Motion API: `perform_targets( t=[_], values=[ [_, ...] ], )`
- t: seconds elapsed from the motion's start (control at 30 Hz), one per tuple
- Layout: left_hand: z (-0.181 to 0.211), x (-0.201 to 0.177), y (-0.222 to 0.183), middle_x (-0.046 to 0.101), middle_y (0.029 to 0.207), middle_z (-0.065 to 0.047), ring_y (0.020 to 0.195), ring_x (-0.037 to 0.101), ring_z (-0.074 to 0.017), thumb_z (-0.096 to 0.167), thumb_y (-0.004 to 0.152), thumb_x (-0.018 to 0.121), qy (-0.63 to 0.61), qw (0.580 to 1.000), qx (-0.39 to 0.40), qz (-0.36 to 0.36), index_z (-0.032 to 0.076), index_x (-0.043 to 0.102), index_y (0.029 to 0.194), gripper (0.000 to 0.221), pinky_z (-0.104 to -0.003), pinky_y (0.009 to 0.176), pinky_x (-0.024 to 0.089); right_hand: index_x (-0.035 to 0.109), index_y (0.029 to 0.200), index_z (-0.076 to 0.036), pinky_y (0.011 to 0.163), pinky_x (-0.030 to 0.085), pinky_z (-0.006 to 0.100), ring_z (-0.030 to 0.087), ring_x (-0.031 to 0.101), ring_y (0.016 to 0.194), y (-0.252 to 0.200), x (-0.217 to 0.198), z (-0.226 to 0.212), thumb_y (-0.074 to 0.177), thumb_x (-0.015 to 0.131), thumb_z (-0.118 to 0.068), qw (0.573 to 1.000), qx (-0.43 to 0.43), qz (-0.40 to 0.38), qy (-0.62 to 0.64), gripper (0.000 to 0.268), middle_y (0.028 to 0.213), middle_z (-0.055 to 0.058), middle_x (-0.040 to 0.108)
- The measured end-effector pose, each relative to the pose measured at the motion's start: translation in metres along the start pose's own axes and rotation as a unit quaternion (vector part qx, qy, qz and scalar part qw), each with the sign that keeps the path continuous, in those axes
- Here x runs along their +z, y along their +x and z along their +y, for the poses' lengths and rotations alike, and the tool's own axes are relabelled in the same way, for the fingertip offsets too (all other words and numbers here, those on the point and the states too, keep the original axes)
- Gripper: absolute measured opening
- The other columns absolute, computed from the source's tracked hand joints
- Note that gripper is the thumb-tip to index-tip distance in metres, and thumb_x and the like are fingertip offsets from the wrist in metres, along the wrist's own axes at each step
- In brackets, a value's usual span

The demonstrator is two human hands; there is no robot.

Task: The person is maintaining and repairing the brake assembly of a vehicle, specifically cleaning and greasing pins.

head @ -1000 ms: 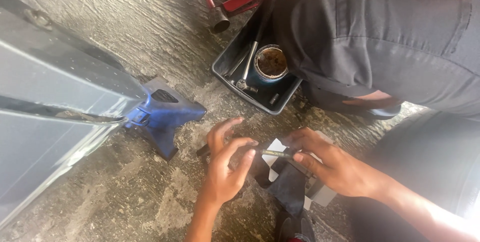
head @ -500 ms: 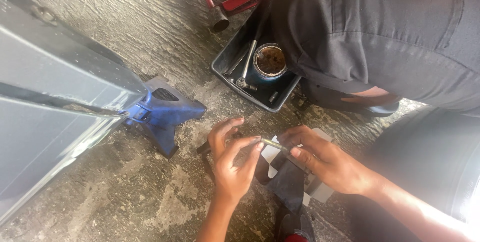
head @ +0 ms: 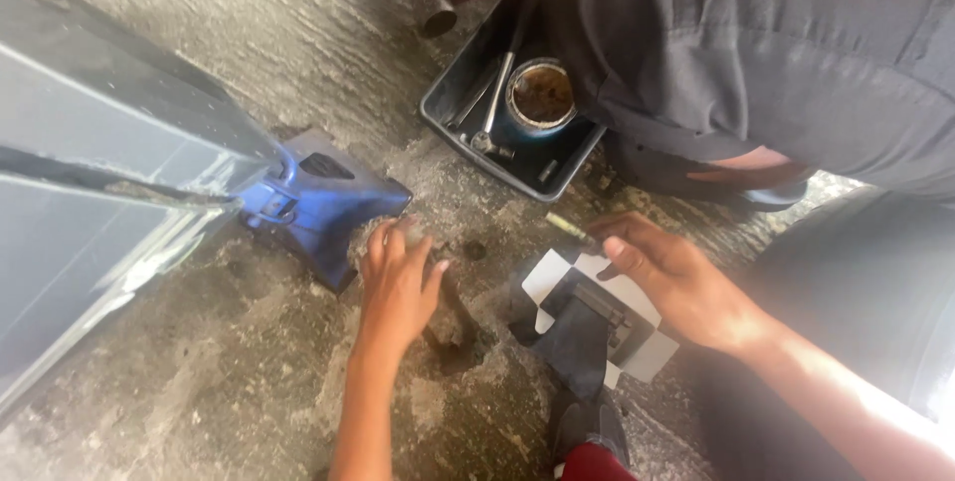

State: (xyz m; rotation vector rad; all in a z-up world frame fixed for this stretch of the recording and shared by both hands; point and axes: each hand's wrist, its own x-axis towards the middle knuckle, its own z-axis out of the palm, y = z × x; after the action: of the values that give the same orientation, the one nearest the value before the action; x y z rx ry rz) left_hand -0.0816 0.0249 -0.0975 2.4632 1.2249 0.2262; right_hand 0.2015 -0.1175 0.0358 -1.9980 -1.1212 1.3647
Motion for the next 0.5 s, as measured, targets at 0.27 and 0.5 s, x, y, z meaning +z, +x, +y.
perform_targets(
  t=[0.27,0.5],
  values=[
    [-0.006,0.002,-0.01,0.053,0.144,-0.017,0.139,0.038,-0.037,0.038,0.084,0.076,0.026,0.997,-0.052,0.058,0.0,0.073,0.12,0.052,-0.052,0.115,0.034,0.058,0.138,-0.006,0.098,0.054,0.037,0.021,0.072,0.106,0.002,0.0,0.005,0.097,0.042,-0.051,0.999,-0.023,0.015,0.018,0.063,0.117,0.013,0.075],
    [0.002,0.013,-0.019,0.055,0.142,-0.013,0.14,0.038,-0.0351,0.044,0.092,0.069,0.047,0.984,-0.172,0.001,0.006,0.079,0.107,0.041,-0.05,0.115,0.034,0.061,0.135,-0.005,0.092,0.058,0.036,0.02,0.073,0.11,0.004,0.005,0.013,0.096,0.044,-0.054,0.997,0.056,0.042,0.036,0.065,0.113,0.014,0.075]
  ],
)
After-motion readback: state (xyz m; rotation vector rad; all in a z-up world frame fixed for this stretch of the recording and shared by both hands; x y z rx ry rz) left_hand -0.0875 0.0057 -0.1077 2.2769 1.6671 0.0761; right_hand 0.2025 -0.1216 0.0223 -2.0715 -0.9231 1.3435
